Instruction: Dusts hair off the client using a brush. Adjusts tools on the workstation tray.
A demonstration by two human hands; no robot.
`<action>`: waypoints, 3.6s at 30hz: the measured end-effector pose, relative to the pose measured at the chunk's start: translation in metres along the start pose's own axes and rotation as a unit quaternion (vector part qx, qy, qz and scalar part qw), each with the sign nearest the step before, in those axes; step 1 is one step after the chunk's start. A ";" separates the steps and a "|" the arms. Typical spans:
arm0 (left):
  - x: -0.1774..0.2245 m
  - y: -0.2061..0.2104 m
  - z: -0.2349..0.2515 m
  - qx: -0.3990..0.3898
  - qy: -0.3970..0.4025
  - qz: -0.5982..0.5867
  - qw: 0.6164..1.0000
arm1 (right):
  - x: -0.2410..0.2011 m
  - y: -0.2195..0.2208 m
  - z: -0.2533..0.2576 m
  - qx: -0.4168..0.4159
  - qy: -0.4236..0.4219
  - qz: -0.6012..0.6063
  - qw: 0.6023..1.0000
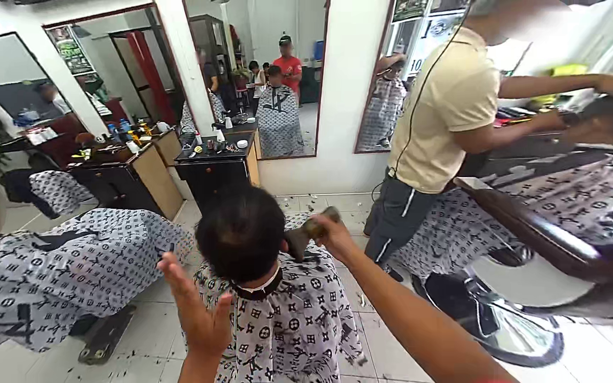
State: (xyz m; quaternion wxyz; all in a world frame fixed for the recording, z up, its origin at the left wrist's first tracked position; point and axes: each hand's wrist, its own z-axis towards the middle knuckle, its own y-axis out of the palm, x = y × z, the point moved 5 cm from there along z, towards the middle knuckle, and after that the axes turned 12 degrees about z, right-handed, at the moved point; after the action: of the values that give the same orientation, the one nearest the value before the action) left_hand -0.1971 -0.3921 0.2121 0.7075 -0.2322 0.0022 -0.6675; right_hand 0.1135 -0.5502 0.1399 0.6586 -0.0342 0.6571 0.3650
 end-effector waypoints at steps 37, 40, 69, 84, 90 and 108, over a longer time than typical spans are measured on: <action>-0.009 0.039 -0.122 -0.233 -0.039 -0.056 0.970 | -0.012 0.022 -0.038 0.104 -0.118 0.089 0.984; -0.012 0.033 -0.135 -0.269 -0.035 -0.061 0.960 | -0.004 0.022 0.018 0.026 0.009 -0.016 0.999; 0.024 0.116 0.161 -0.560 0.140 0.187 0.795 | 0.031 -0.156 -0.134 0.245 0.052 -0.162 0.955; 0.095 0.045 0.204 -0.311 0.181 0.019 0.933 | 0.030 -0.175 -0.173 0.303 -0.064 -0.145 0.940; 0.019 0.091 0.157 -0.529 0.244 0.201 0.788 | 0.022 -0.119 -0.148 0.246 -0.106 -0.084 0.960; -0.171 -0.082 -0.262 -0.291 -0.519 0.042 0.803 | -0.008 0.054 -0.114 -0.272 -0.238 -0.074 0.930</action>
State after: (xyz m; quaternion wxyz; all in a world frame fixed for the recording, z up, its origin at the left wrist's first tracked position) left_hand -0.3750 -0.3155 -0.0468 0.5298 -0.7385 -0.1618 -0.3845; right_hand -0.0094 -0.5742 0.1551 0.7862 -0.1727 0.3524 0.4773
